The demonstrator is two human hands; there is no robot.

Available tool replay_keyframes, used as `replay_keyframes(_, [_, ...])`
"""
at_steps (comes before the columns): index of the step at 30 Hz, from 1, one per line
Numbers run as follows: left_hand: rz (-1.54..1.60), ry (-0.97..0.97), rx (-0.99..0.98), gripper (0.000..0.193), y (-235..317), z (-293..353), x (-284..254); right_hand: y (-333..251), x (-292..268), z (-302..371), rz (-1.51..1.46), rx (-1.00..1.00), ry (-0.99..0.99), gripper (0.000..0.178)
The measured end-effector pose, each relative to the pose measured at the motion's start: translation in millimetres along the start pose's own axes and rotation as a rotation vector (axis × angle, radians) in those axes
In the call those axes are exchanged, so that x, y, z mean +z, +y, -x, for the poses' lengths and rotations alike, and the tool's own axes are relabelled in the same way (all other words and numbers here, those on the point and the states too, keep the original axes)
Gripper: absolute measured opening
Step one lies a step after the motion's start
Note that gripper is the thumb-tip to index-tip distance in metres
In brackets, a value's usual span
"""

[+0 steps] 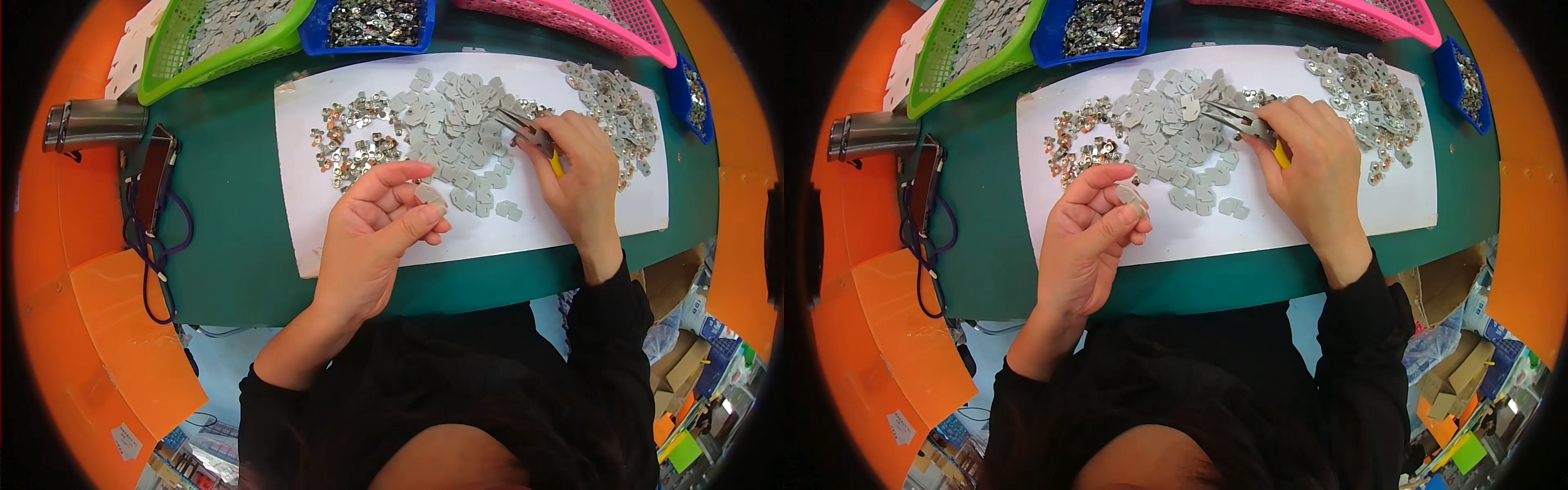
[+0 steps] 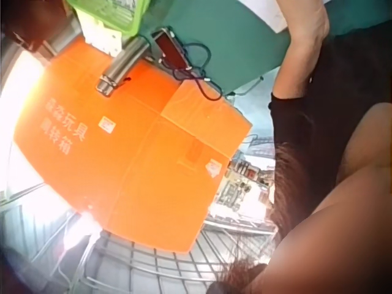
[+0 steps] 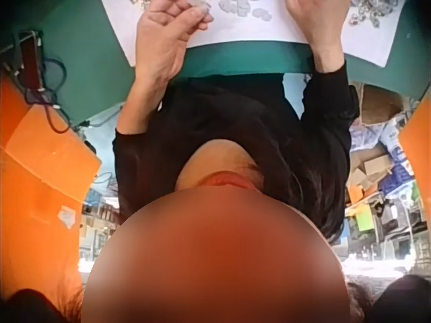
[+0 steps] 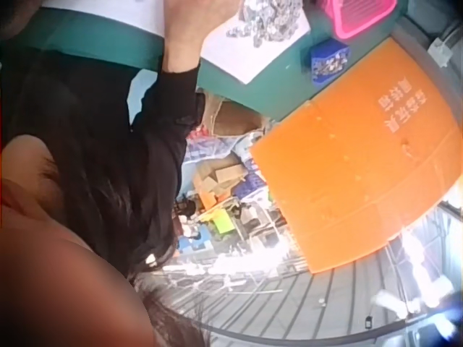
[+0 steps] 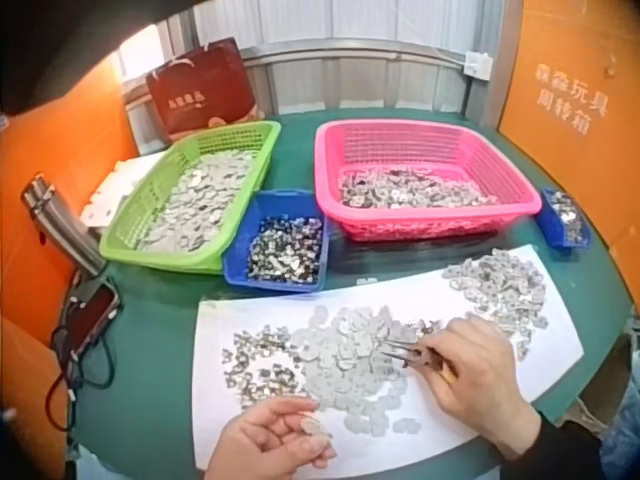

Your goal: Using pliers to manipulate and assemble small silver-colored toy components at a factory workbench.

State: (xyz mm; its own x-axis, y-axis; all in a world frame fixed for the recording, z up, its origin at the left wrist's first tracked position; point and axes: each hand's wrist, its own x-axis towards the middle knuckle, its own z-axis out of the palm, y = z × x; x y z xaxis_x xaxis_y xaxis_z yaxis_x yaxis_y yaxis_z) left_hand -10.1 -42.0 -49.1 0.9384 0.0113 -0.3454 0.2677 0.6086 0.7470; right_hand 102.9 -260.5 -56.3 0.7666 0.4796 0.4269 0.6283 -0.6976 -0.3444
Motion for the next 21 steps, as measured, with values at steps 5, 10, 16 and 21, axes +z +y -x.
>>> replay_keyframes(5, [-0.04, 0.051, -0.008, 0.03, -3, 2, 0, -23, -11, 1, -0.285, 0.181, -0.069, 0.013])
replay_keyframes(10, [-0.208, -0.013, 0.094, 0.034, -2, 6, 7, -61, -14, -4, -0.734, 0.308, -0.229, 0.011])
replay_keyframes(16, [-0.487, 0.02, 0.268, 0.031, -5, 14, 8, -63, -21, -8, -0.703, 0.2, -0.39, 0.013])
replay_keyframes(21, [-0.684, 0.028, 0.425, 0.028, -8, 14, 0, -62, -20, -5, -0.685, 0.08, -0.346, 0.016])
